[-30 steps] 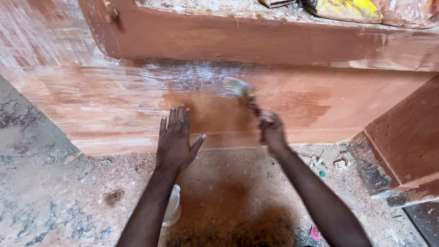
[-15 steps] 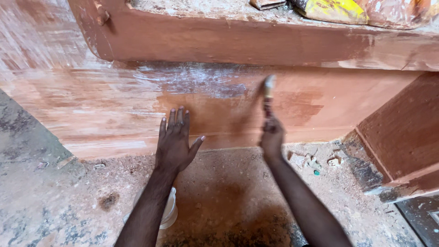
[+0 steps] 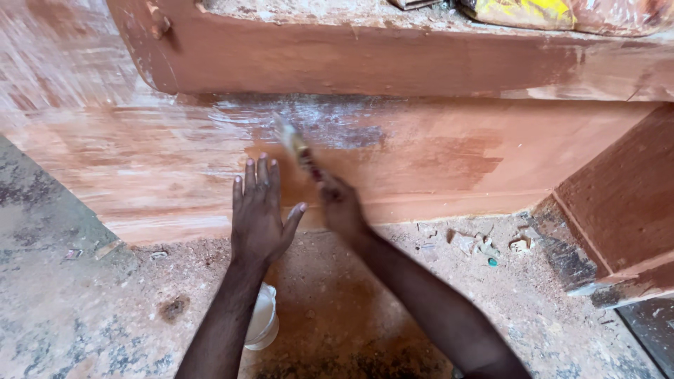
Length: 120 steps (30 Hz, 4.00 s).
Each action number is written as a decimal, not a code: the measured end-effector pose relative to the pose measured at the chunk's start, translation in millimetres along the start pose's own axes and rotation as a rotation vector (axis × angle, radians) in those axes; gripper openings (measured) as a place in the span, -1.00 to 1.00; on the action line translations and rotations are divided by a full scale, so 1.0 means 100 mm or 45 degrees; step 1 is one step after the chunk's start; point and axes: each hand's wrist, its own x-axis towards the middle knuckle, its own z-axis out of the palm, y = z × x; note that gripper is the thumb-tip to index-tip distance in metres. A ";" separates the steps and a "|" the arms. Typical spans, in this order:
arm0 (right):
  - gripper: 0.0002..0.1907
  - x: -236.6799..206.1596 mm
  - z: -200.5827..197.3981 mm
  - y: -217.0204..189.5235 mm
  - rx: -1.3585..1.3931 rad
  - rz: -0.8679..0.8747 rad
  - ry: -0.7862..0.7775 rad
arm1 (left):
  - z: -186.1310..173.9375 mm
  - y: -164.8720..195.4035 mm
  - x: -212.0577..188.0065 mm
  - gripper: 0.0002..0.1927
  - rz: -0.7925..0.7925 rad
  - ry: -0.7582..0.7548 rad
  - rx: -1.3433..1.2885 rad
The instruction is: The person applies a white plaster-like substance to a reddish-brown wall using a brush. They repeatedly dip the brush into a plastic container and spread the material in horizontal strokes along the lower section of the wall.
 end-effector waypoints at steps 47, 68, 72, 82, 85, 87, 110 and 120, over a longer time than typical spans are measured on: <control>-0.72 -1.13 0.59 -0.29 -1.148 -0.053 -1.470 | 0.09 -0.32 -0.24 -0.03 -0.089 -0.049 -0.025; -0.68 -1.07 0.93 0.16 -1.313 -0.385 -1.539 | 0.01 -0.43 -0.24 -0.05 -0.084 -0.075 -0.050; -0.64 -1.09 0.57 -0.05 -1.303 -0.409 -1.553 | 0.04 -0.43 -0.23 -0.04 -0.066 -0.069 -0.039; -0.58 -1.14 0.03 -0.40 -1.440 -0.320 -1.601 | 0.15 -0.32 -0.23 -0.04 -0.041 -0.095 -0.035; -0.56 -1.10 -0.03 -0.56 -1.513 -0.323 -1.658 | 0.16 -0.30 -0.24 -0.03 -0.044 -0.096 -0.029; -0.56 -1.07 -0.06 -0.68 -1.552 -0.316 -1.683 | 0.16 -0.29 -0.24 -0.04 -0.042 -0.106 -0.023; -0.68 -1.10 -0.18 0.72 -0.422 1.335 -0.925 | 0.16 -0.30 -0.18 -0.05 -0.032 -0.119 -0.029; -0.68 -1.07 -0.69 0.18 -0.516 1.269 -0.858 | 0.01 -0.21 -0.18 0.01 -0.026 -0.141 0.013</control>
